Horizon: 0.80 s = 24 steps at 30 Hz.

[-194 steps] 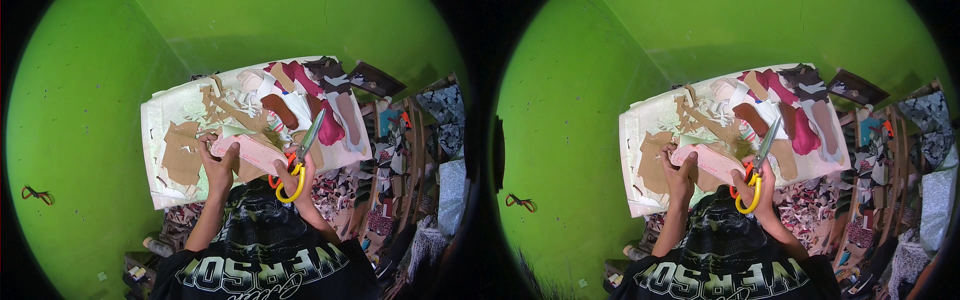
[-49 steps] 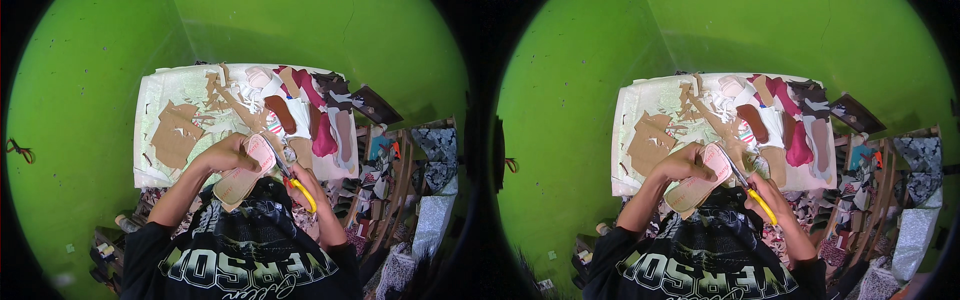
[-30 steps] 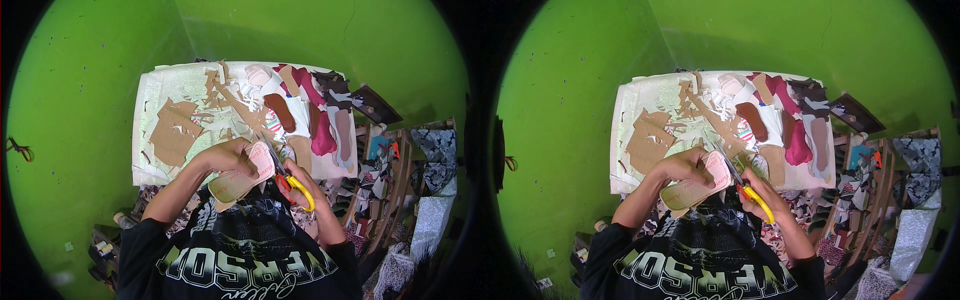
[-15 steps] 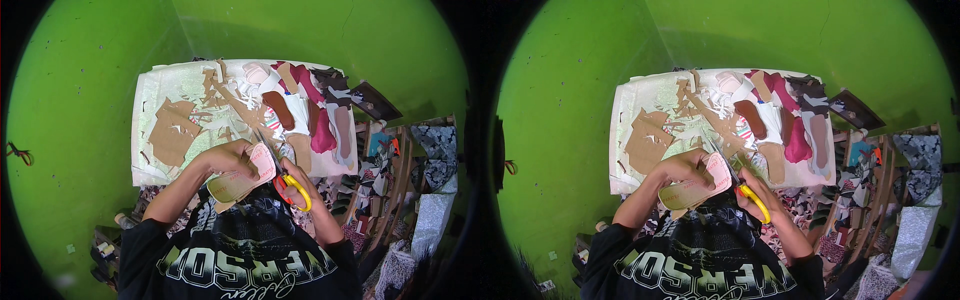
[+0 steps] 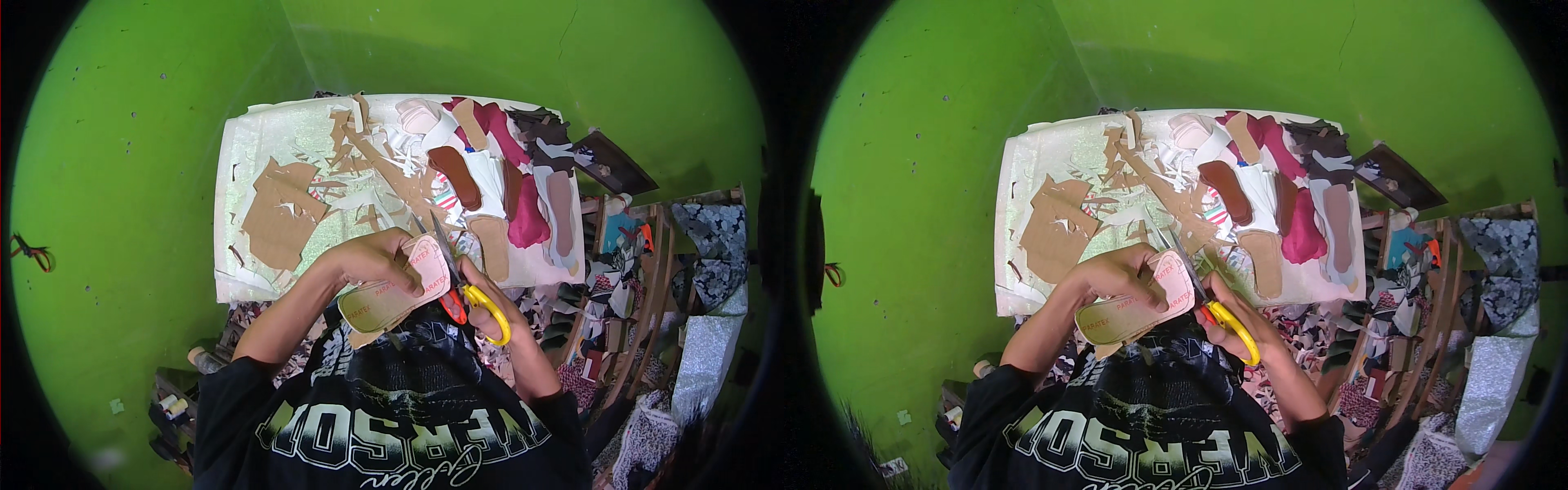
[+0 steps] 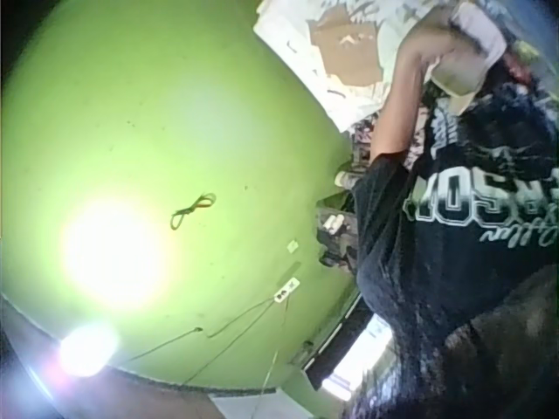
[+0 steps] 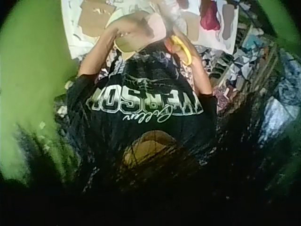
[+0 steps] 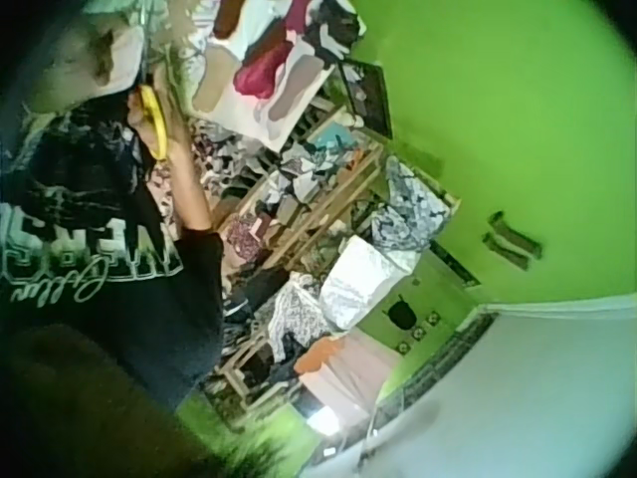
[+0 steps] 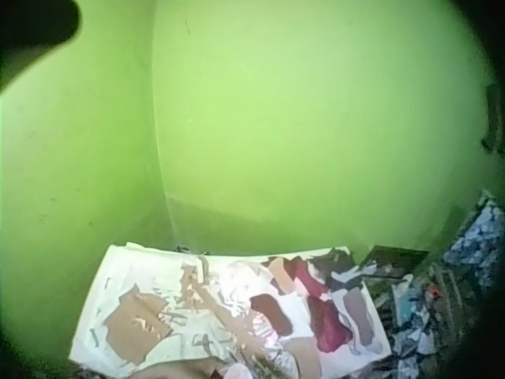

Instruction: The person is using scissors to cut out shoe components following a pattern on fabric or leather material.

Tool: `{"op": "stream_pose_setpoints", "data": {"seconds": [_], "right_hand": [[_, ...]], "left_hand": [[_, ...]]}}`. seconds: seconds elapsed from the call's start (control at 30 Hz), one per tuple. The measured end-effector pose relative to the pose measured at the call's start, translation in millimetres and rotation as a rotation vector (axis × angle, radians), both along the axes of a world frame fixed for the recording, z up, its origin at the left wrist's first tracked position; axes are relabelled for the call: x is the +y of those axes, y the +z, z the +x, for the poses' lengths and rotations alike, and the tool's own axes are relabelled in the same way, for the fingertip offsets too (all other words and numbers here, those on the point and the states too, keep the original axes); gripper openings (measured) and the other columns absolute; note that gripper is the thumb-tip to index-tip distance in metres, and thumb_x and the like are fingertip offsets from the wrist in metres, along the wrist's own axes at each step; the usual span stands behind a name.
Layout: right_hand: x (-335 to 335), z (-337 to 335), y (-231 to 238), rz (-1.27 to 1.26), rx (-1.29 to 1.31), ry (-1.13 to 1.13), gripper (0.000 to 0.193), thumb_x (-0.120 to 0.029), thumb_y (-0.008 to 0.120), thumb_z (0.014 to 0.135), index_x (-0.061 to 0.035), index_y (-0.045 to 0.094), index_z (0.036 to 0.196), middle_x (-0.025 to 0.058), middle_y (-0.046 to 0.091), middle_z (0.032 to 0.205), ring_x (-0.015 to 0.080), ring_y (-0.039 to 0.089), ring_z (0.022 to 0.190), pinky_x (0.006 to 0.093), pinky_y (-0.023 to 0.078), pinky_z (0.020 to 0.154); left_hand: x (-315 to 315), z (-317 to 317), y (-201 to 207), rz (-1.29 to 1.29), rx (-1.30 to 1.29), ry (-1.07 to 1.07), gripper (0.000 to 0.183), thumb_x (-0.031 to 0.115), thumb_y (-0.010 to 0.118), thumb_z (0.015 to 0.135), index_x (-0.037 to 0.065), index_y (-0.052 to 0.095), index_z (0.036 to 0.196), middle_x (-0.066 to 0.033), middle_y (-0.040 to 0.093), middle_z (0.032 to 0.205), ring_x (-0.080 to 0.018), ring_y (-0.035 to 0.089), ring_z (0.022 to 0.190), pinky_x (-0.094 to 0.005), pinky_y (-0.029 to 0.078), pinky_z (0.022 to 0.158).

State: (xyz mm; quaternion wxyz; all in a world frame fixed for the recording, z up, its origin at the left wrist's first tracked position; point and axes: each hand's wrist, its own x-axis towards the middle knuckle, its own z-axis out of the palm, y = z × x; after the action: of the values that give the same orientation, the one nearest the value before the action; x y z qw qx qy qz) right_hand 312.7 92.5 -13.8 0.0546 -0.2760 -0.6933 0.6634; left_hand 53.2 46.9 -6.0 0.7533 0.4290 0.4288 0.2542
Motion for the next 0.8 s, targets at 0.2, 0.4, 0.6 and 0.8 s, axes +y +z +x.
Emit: {"op": "stream_pose_setpoints", "data": {"seconds": [0.2,0.4,0.6,0.8], "right_hand": [[-1,10,-34,0.108,0.05,-0.013,0.089,-0.082,0.056,0.076,-0.0015,0.042,0.112,0.0076,0.051,0.083,0.0147,0.047,0.071,0.0287,0.041,0.064],[9,8,-33,0.2,0.026,-0.008,0.089,-0.079,0.062,0.075,-0.0011,0.044,0.115,0.0058,0.05,0.074,0.0154,0.047,0.063,0.0305,0.041,0.058],[-16,-19,-31,-0.363,0.311,-0.358,0.077,-0.03,0.085,0.074,-0.0019,0.04,0.129,0.0072,0.059,0.097,0.0164,0.061,0.086,0.0323,0.051,0.078],[-35,-50,-34,-0.27,0.369,-0.522,0.063,-0.006,0.079,0.073,-0.0013,0.042,0.125,0.0092,0.06,0.111,0.0154,0.061,0.103,0.0293,0.049,0.089]], "left_hand": [[-3,-2,-7,0.017,-0.004,0.039,0.03,0.006,0.082,0.068,-0.001,0.069,0.095,-0.0019,0.069,0.081,-0.007,0.059,0.07,-0.0233,0.045,0.063],[-3,-6,-14,0.043,0.005,-0.06,0.03,0.005,0.082,0.07,-0.001,0.068,0.097,-0.0009,0.069,0.083,-0.0063,0.061,0.074,-0.0226,0.047,0.066],[-4,7,-22,0.219,0.104,0.48,0.026,0.009,0.079,0.081,0.001,0.067,0.103,-0.0022,0.07,0.085,-0.007,0.064,0.073,-0.0241,0.051,0.064],[-7,21,-33,0.351,0.112,0.748,0.026,0.006,0.076,0.084,-0.001,0.066,0.107,-0.005,0.071,0.091,-0.0092,0.065,0.078,-0.0253,0.052,0.069]]}}
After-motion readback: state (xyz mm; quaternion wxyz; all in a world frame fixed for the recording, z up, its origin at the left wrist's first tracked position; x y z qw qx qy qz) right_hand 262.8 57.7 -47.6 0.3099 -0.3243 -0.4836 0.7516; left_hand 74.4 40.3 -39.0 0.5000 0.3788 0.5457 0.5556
